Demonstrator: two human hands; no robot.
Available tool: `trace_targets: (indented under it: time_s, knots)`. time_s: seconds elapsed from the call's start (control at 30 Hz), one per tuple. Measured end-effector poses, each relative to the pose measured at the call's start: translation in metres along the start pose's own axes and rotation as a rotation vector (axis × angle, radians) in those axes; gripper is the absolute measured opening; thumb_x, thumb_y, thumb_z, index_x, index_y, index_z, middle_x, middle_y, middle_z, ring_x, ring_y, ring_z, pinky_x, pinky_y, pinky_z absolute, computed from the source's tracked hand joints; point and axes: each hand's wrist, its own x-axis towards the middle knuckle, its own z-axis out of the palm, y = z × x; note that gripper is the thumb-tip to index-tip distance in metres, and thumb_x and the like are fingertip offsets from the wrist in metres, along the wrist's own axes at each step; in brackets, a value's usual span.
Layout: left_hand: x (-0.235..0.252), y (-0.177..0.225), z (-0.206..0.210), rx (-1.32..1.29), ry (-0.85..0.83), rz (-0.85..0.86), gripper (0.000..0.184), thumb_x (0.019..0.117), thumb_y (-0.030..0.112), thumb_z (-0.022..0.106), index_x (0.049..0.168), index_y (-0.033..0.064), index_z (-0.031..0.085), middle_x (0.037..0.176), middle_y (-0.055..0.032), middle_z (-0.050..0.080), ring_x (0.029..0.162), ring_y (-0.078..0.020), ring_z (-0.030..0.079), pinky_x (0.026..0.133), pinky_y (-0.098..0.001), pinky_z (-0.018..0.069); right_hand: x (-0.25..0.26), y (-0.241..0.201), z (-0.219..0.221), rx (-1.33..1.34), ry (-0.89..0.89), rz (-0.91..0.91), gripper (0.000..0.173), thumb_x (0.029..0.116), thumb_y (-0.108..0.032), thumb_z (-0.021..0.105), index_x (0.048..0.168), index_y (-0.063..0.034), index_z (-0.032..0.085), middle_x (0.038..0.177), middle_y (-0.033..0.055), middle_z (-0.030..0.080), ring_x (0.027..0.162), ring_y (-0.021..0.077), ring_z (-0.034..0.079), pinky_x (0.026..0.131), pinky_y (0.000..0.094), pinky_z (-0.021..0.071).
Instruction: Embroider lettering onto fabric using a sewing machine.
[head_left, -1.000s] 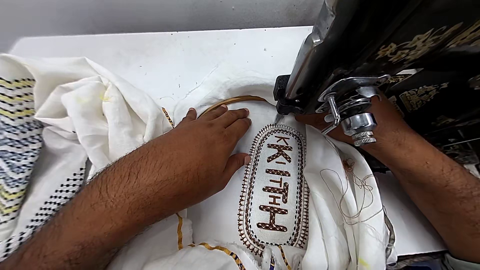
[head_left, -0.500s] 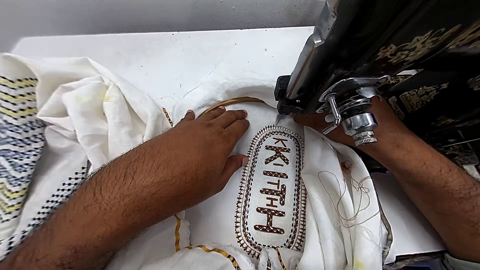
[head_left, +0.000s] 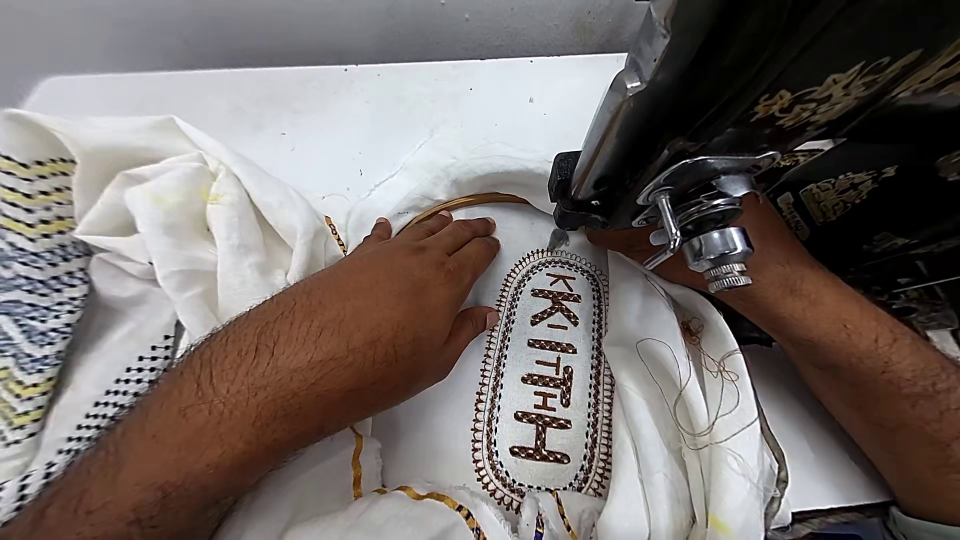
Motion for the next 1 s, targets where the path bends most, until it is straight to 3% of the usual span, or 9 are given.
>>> trace_targets:
  time_s: [0.27, 0.37, 0.43, 0.53, 0.6, 0.67, 0.8, 0.9, 1.0]
  knots:
    - [0.0, 0.0, 0.001, -0.003, 0.004, -0.007, 0.061, 0.1039, 0.051, 0.041, 0.15, 0.0125, 0.052, 0.161, -0.0058, 0.042, 0.149, -0.0328, 0.04, 0.112, -0.0672, 0.0373, -0.004, 0.007, 0.003, -0.012, 0.025, -0.015, 0.011, 0.0818, -0.041, 0.073, 0.088, -0.0368, 0.064, 0.08, -0.016, 0.06, 0.08, -0.004, 0.059, 0.058, 0.0217, 0.0466]
    - [0.0, -0.001, 0.0, 0.001, 0.011, 0.001, 0.06, 0.1033, 0.051, 0.042, 0.148, 0.0124, 0.053, 0.159, -0.0061, 0.044, 0.147, -0.0329, 0.042, 0.11, -0.0669, 0.0398, -0.006, 0.009, 0.002, 0.009, -0.015, 0.009, 0.017, 0.0826, -0.043, 0.073, 0.096, -0.0369, 0.065, 0.087, -0.0164, 0.061, 0.087, -0.0052, 0.059, 0.065, 0.0205, 0.0488]
    - [-0.001, -0.001, 0.0, -0.002, 0.008, -0.002, 0.061, 0.1032, 0.052, 0.042, 0.148, 0.0124, 0.053, 0.16, -0.0064, 0.044, 0.147, -0.033, 0.042, 0.109, -0.0673, 0.0401, -0.008, 0.013, 0.005, 0.035, 0.023, -0.029, 0.018, 0.0823, -0.044, 0.073, 0.096, -0.0363, 0.065, 0.086, -0.0162, 0.061, 0.086, -0.0055, 0.059, 0.063, 0.019, 0.0483]
    - [-0.001, -0.001, -0.001, -0.001, 0.005, -0.001, 0.06, 0.1033, 0.051, 0.043, 0.148, 0.0121, 0.053, 0.16, -0.0062, 0.044, 0.147, -0.0328, 0.042, 0.109, -0.0667, 0.0404, -0.007, -0.028, -0.01, -0.012, 0.065, -0.016, 0.02, 0.0825, -0.041, 0.073, 0.094, -0.0256, 0.068, 0.084, -0.0083, 0.063, 0.083, 0.0012, 0.061, 0.066, 0.0227, 0.0481]
    - [-0.002, 0.0, -0.002, 0.001, 0.004, -0.01, 0.06, 0.1033, 0.051, 0.043, 0.149, 0.0132, 0.053, 0.16, -0.0051, 0.043, 0.148, -0.032, 0.042, 0.11, -0.0662, 0.0401, 0.006, -0.086, -0.041, -0.105, -0.147, 0.211, 0.028, 0.0854, -0.034, 0.075, 0.099, -0.0102, 0.071, 0.091, 0.0056, 0.069, 0.089, 0.0153, 0.066, 0.077, 0.0392, 0.0518]
    - [-0.002, 0.0, -0.003, 0.009, -0.009, -0.015, 0.06, 0.1037, 0.052, 0.043, 0.149, 0.0139, 0.052, 0.161, -0.0043, 0.043, 0.148, -0.0312, 0.041, 0.111, -0.065, 0.0398, 0.009, -0.082, -0.03, -0.176, -0.173, 0.287, 0.038, 0.0836, -0.041, 0.075, 0.1, -0.0071, 0.072, 0.093, 0.0115, 0.07, 0.092, 0.0248, 0.068, 0.079, 0.0504, 0.0527]
    - [-0.001, -0.001, -0.003, 0.018, 0.0, -0.008, 0.059, 0.1037, 0.051, 0.044, 0.148, 0.0135, 0.053, 0.16, -0.0046, 0.044, 0.147, -0.0306, 0.043, 0.11, -0.0652, 0.0406, 0.006, -0.091, -0.032, -0.208, -0.088, 0.191, 0.031, 0.0853, -0.034, 0.074, 0.09, -0.0044, 0.071, 0.086, 0.0132, 0.069, 0.085, 0.0265, 0.067, 0.074, 0.048, 0.05]
    - [0.001, -0.004, -0.003, 0.002, 0.005, 0.007, 0.059, 0.1042, 0.052, 0.044, 0.147, 0.0135, 0.054, 0.159, -0.0045, 0.046, 0.146, -0.0298, 0.044, 0.11, -0.0649, 0.0402, 0.004, -0.087, -0.028, -0.225, -0.05, 0.132, 0.034, 0.0842, -0.035, 0.074, 0.094, -0.003, 0.072, 0.093, 0.0168, 0.07, 0.092, 0.0318, 0.067, 0.08, 0.0528, 0.05]
    - [0.006, -0.013, -0.006, -0.026, 0.059, 0.05, 0.06, 0.1045, 0.053, 0.041, 0.147, 0.014, 0.055, 0.155, -0.0061, 0.05, 0.144, -0.0301, 0.046, 0.111, -0.0701, 0.0348, 0.003, -0.099, -0.039, -0.203, -0.043, 0.169, 0.031, 0.0841, -0.031, 0.074, 0.09, -0.0008, 0.07, 0.087, 0.0167, 0.069, 0.086, 0.0304, 0.067, 0.076, 0.0508, 0.0503]
